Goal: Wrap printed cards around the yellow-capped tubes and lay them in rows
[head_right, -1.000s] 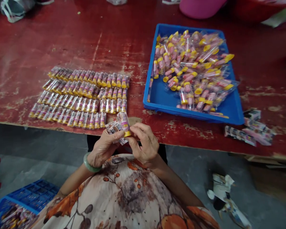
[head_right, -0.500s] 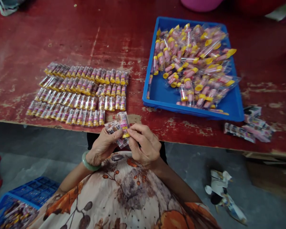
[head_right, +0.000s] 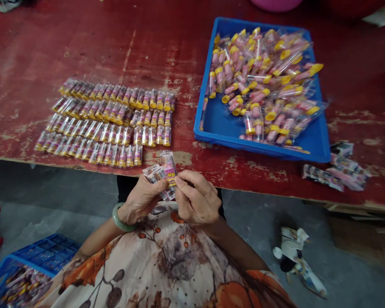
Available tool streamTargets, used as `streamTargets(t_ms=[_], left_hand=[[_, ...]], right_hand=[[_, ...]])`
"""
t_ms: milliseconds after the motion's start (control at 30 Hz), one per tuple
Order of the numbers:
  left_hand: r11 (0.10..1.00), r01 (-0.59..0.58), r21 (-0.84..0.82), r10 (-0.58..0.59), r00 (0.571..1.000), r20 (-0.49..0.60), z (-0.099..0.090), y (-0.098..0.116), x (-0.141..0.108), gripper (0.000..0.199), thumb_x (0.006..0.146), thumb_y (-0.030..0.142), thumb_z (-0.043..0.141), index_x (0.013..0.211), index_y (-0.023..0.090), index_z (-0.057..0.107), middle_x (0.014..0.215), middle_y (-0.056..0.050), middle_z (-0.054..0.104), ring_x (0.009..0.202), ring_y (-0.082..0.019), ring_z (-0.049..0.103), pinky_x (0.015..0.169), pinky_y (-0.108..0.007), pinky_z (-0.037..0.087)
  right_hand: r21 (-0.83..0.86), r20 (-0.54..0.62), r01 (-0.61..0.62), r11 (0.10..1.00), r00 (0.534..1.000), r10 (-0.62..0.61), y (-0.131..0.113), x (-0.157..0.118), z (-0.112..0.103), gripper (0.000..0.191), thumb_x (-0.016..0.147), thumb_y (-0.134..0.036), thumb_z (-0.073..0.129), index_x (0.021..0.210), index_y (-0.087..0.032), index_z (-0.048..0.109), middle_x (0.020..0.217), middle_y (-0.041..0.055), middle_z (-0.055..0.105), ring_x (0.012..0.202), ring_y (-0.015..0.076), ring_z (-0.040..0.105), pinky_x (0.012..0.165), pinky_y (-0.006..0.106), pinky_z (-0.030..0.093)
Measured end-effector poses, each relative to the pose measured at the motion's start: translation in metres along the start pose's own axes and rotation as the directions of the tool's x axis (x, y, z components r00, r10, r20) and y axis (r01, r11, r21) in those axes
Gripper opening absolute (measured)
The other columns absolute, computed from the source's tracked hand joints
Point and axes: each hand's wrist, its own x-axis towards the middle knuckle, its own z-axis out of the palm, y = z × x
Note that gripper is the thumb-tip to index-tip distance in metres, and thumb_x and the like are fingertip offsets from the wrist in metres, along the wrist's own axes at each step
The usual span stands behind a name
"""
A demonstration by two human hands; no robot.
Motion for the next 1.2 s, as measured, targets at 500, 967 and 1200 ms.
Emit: streamTargets(t_ms=[500,967,1200], left_hand=[[1.000,-0.018,0.012,0.018,1.000,-0.010,-0.0022,-0.0030,-0.0004,0.034,0.056,0.025,0.088,0.084,0.016,0.071,0.081,-0.001,0.071,0.071,-0.012,0.063,0.071,-0.026,0.050],[1.000,-0.015,-0.002,0.015,1.000,-0.016,-0.0053,0.0005,-0.0013,0.029,0.060,0.022,0.087,0.082,0.016,0.070,0.080,-0.001,0.071,0.071,-0.012,0.062,0.072,-0.026,0.048],[1.000,-0.005,0.015,0.006,0.999,-0.043,-0.0066,0.0005,-0.0015,0.033,0.058,0.024,0.088,0.084,0.016,0.070,0.081,-0.001,0.071,0.071,-0.012,0.062,0.072,-0.027,0.049]], right_hand=[[-0.004,-0.008,0.007,1.000,1.000,-0.007,-0.0019,-0.0020,0.0004,0.031,0.076,0.001,0.065,0.098,-0.019,0.067,0.092,0.0045,0.069,0.078,0.0151,0.067,0.066,0.027,0.057],[-0.016,-0.018,0.056,0.998,0.998,-0.056,0.0016,-0.0022,0.0076,0.031,0.078,-0.002,0.061,0.100,-0.024,0.067,0.090,0.0040,0.069,0.077,0.0153,0.067,0.064,0.027,0.056],[-0.019,-0.013,0.072,0.997,0.997,-0.072,0.0015,-0.0024,0.0095,0.031,0.076,0.001,0.062,0.098,-0.021,0.066,0.090,0.0054,0.068,0.078,0.0155,0.067,0.066,0.028,0.057]])
